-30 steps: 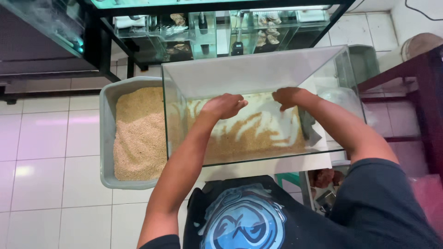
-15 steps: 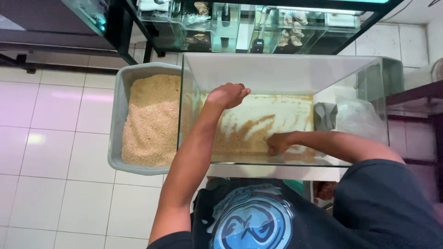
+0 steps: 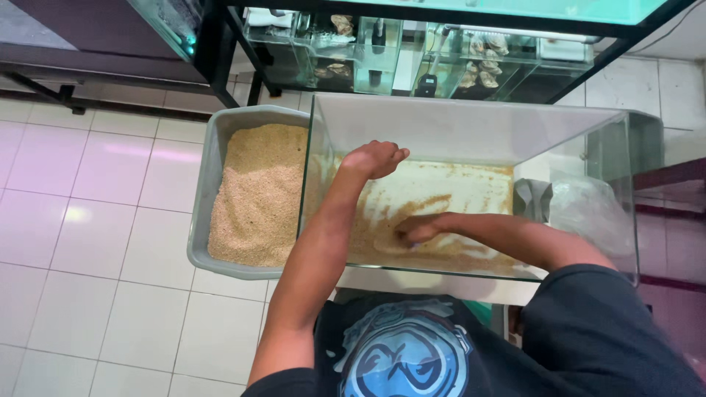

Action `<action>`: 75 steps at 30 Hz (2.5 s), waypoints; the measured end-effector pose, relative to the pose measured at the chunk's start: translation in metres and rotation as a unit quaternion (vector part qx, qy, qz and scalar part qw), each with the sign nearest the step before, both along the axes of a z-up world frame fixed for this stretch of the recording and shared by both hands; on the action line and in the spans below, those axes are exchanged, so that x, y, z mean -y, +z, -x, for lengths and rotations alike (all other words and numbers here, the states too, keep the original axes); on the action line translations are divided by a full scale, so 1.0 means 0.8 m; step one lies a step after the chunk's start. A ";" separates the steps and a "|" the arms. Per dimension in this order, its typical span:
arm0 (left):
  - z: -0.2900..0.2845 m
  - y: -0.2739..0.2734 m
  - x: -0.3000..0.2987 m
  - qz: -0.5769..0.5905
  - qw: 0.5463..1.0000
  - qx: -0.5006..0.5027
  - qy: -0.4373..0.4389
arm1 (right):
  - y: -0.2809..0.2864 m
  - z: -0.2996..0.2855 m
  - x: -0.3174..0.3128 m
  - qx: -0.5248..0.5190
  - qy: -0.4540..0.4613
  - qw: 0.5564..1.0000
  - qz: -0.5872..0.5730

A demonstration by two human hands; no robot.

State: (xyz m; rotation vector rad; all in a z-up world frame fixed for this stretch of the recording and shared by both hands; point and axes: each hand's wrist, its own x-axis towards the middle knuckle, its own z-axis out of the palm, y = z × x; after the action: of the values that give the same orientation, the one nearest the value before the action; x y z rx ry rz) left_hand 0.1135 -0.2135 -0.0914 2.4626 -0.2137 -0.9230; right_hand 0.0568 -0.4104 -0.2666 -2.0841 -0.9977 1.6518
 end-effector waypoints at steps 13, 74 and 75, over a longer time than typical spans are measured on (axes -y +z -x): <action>-0.007 0.030 -0.007 0.020 0.979 -0.183 0.086 | 0.189 -0.087 0.014 0.047 -0.039 0.987 -0.147; 0.130 0.067 -0.326 0.233 0.852 0.246 0.398 | 0.240 -0.117 -0.346 0.736 0.204 0.552 -0.335; 0.129 0.066 -0.327 0.235 0.848 0.267 0.394 | 0.252 -0.111 -0.346 0.738 0.210 0.541 -0.344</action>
State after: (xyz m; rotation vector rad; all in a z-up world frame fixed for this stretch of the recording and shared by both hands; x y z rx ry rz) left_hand 0.0101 0.0479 -0.0385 1.9744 0.3407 0.1689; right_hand 0.1457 -0.1340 -0.0648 -2.2419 -2.1013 -1.0123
